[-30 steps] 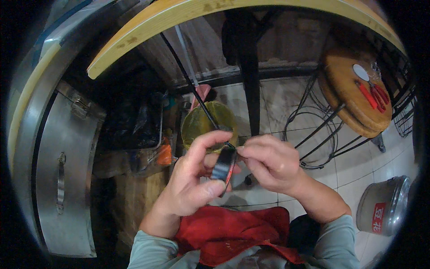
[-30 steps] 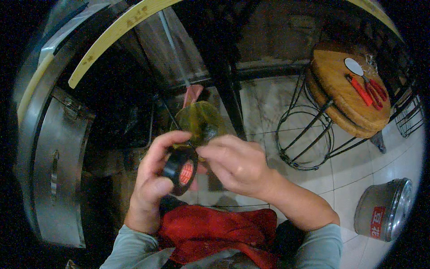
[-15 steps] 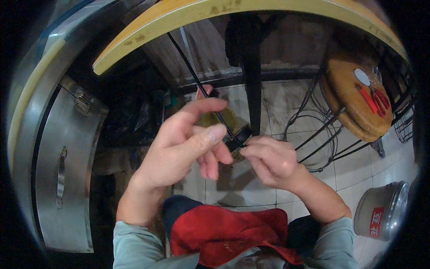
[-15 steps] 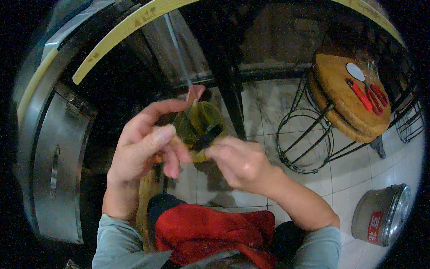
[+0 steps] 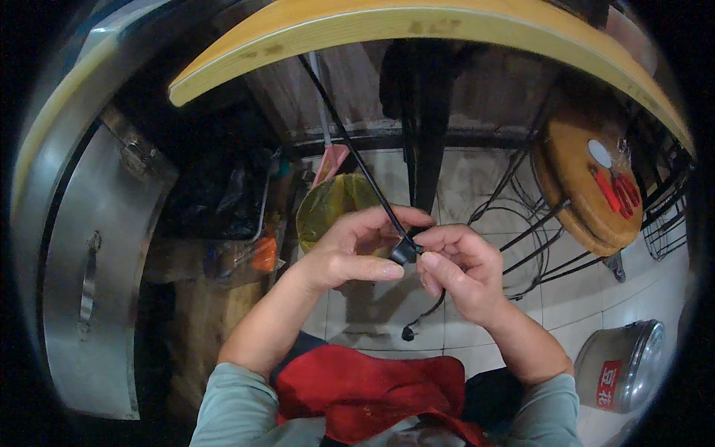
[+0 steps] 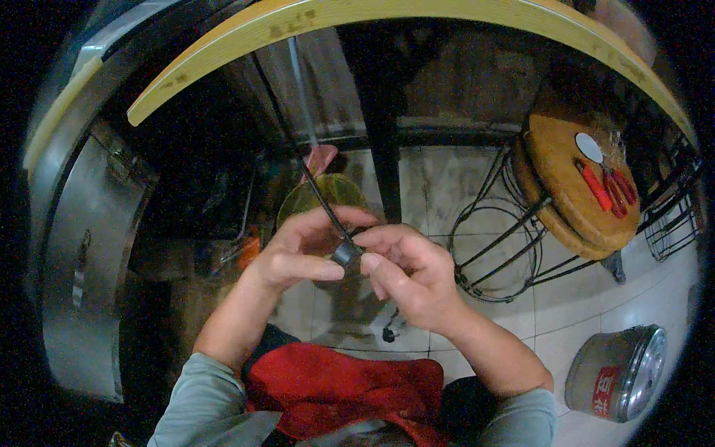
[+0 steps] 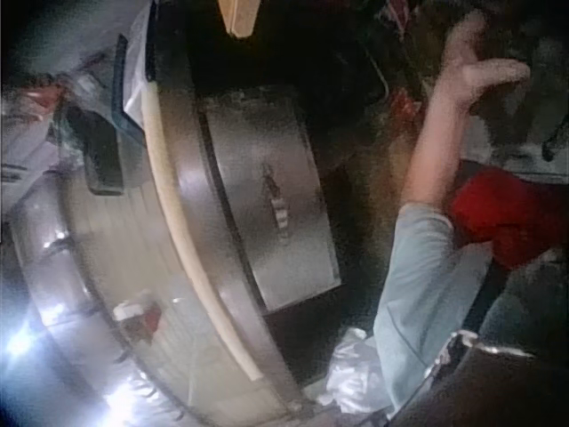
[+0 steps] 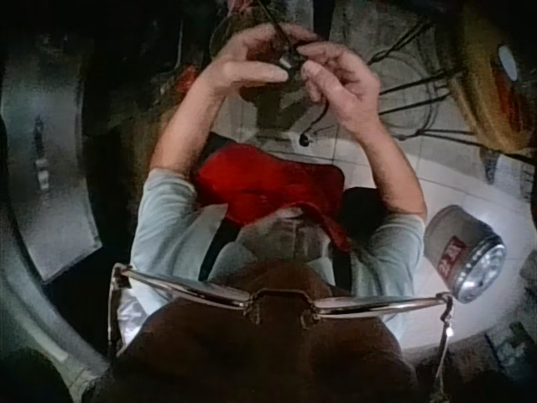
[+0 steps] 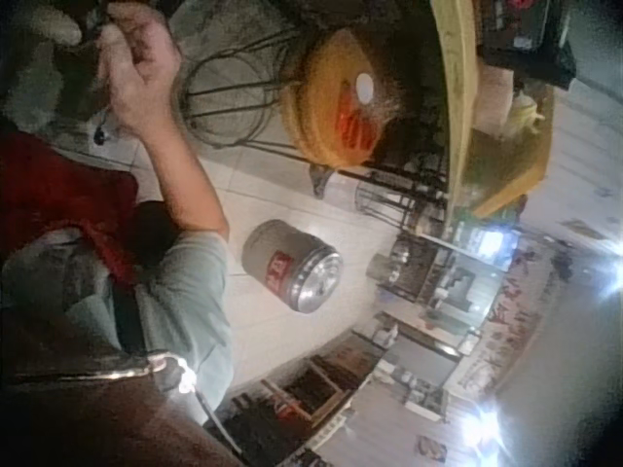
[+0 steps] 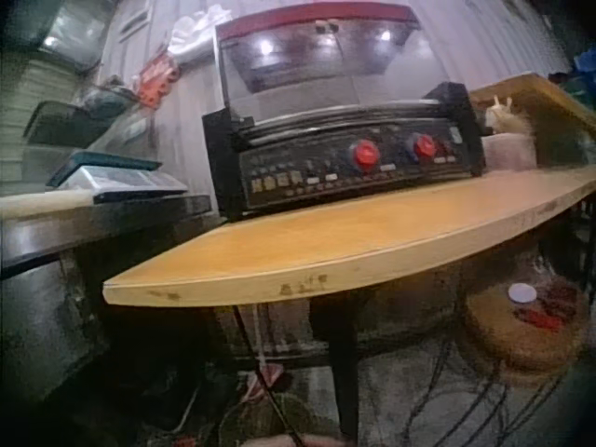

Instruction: The person sits on the floor and uses scissors to cut a roll of electrical tape, then wraps the tape around a damaged section of a black electrical cord. After securing the tape, the person uses scissors to cut the tape and places the tools on a nearby stool.

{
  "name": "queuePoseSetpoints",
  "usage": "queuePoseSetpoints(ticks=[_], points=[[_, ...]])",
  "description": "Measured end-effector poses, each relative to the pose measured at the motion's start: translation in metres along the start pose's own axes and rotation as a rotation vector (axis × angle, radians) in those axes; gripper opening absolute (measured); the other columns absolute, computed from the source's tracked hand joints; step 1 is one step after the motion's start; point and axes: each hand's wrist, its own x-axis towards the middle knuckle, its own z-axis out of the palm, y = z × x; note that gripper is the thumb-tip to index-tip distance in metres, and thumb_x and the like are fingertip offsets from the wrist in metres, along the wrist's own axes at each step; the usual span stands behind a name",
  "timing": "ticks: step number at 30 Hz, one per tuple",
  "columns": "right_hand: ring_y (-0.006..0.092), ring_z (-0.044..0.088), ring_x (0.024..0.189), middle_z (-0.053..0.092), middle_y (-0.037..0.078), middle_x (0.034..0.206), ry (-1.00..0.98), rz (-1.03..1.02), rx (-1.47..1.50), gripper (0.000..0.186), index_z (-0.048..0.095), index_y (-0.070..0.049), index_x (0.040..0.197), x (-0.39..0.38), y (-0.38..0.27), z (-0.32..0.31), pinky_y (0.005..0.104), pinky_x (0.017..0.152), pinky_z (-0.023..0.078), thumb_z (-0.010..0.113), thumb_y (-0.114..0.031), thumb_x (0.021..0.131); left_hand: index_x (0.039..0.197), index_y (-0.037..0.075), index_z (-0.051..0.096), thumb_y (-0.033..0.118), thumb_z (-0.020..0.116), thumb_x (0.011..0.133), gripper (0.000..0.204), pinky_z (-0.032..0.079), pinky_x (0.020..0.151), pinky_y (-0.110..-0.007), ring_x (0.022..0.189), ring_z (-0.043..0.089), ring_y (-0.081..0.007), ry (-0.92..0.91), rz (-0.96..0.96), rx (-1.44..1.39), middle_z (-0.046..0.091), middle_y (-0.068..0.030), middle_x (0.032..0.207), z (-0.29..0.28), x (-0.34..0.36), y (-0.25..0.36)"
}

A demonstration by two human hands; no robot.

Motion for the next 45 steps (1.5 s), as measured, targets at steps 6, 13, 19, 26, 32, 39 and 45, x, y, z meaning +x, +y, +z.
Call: queuePoseSetpoints(ticks=[6,13,19,26,32,39,45], points=[[0.0047,0.055,0.066,0.062,0.002,0.076,0.068,-0.166,-0.343,0.016,0.063,0.002,0.102,0.002,0.008,0.006,0.0211,0.059,0.046,0.066,-0.004,0.087,0.123,0.0,0.054,0.013,0.076,0.079,0.052,0.048,0.083,-0.026,0.096,0.059,-0.0122,0.14,-0.006,0.235,0.061,-0.0048,0.108,0.008,-0.021,0.003],[0.0198,0.06,0.061,0.062,0.011,0.074,-0.077,-0.543,-0.813,0.012,0.063,0.001,0.092,0.017,-0.001,0.002,0.0281,0.055,0.047,0.066,0.0,0.081,0.119,0.0,0.05,0.02,0.069,0.086,0.043,0.049,0.058,-0.022,0.067,0.059,-0.0092,0.291,-0.117,0.065,0.064,-0.0056,0.086,0.015,-0.036,0.013],[0.0163,0.061,0.065,0.064,0.009,0.078,-0.038,-0.476,-0.788,0.01,0.061,0.001,0.09,0.013,0.0,-0.001,0.0267,0.059,0.048,0.065,-0.005,0.083,0.122,-0.001,0.044,0.02,0.063,0.09,0.042,0.051,0.049,-0.025,0.058,0.063,-0.0149,0.41,-0.007,-0.094,0.066,-0.0112,0.082,0.029,-0.028,0.024],[0.0106,0.061,0.083,0.064,0.007,0.096,-0.108,-0.128,-0.313,0.029,0.058,0.0,0.107,0.011,0.005,0.001,0.0273,0.072,0.051,0.07,-0.01,0.082,0.107,0.002,0.061,0.016,0.065,0.089,0.023,0.05,0.056,-0.024,0.069,0.062,-0.0103,0.36,-0.059,-0.101,0.066,-0.0043,0.087,0.014,-0.021,0.017],[0.0134,0.061,0.091,0.063,0.006,0.103,-0.004,-0.264,-0.54,0.049,0.052,0.0,0.119,0.01,0.012,0.014,0.0294,0.078,0.051,0.075,-0.012,0.077,0.08,0.003,0.068,0.02,0.069,0.088,0.019,0.039,0.051,-0.019,0.06,0.052,-0.003,0.491,0.067,0.371,0.062,0.0028,0.07,0.019,-0.017,0.014],[0.0107,0.06,0.067,0.064,0.002,0.078,0.069,-0.231,-0.494,0.017,0.064,0.001,0.093,0.014,0.004,0.02,0.0262,0.061,0.05,0.058,-0.015,0.093,0.08,0.001,0.064,0.018,0.068,0.089,0.019,0.038,0.053,-0.02,0.062,0.047,-0.0016,0.475,0.165,0.412,0.057,0.0037,0.068,0.013,-0.02,0.006],[0.0092,0.049,0.047,0.055,0.003,0.062,0.31,0.435,-0.055,0.025,0.059,-0.001,0.079,0.028,-0.004,0.022,0.0241,0.041,0.038,0.047,-0.018,0.093,0.092,0.002,0.062,0.011,0.066,0.086,0.011,0.041,0.055,-0.02,0.063,0.052,-0.0042,0.298,0.041,0.251,0.06,0.0024,0.076,0.005,-0.025,0.002]])
